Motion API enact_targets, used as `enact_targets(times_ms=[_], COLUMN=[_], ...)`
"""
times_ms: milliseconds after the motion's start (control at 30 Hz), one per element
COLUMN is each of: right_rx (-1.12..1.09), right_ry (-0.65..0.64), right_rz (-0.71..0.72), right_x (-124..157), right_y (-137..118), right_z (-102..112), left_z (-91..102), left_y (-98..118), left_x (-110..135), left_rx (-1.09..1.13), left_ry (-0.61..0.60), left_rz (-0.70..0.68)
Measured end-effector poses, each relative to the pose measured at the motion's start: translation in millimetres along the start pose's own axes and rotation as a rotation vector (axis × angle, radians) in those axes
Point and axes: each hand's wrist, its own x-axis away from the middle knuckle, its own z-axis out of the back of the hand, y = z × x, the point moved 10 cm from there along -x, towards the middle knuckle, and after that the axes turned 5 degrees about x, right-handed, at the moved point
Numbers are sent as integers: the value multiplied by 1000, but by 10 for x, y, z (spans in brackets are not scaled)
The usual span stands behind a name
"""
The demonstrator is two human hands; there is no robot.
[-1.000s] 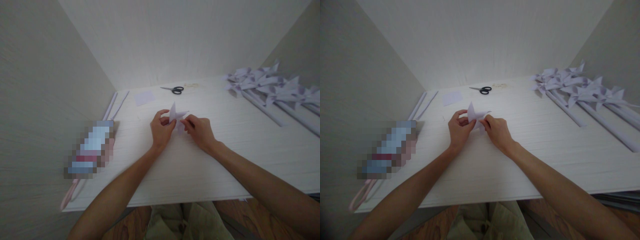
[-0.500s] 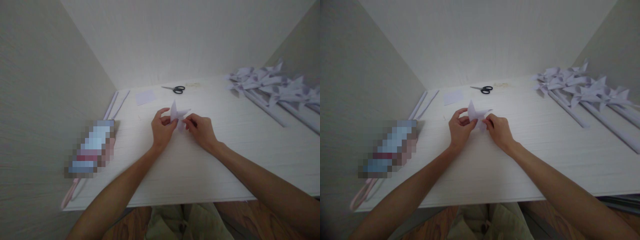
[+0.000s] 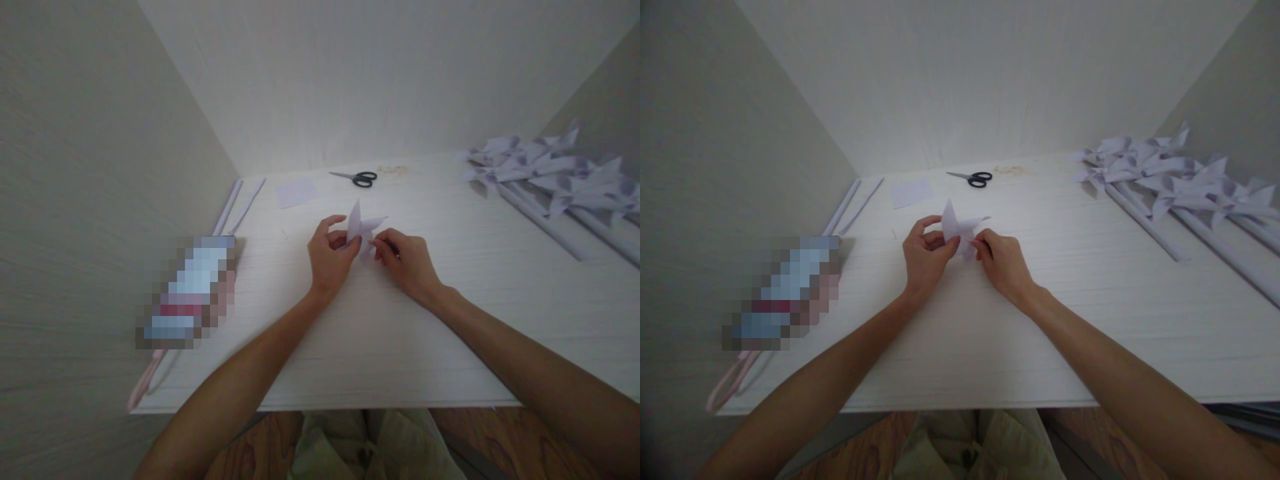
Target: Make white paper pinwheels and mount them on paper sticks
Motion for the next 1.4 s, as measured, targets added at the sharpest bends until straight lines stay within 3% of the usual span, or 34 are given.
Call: enact_targets(times_ms=[833, 1400], right_rx=[42, 26], right_ry=[-46, -2], right_rz=[-33, -4], right_x=[-21, -5], right_y=[-10, -16], right_z=[-25, 13], left_z=[-15, -3], left_y=[7, 23], left_x=[5, 13], left_rx=[-28, -60], left_ry=[-2, 17], left_rz=[12, -5])
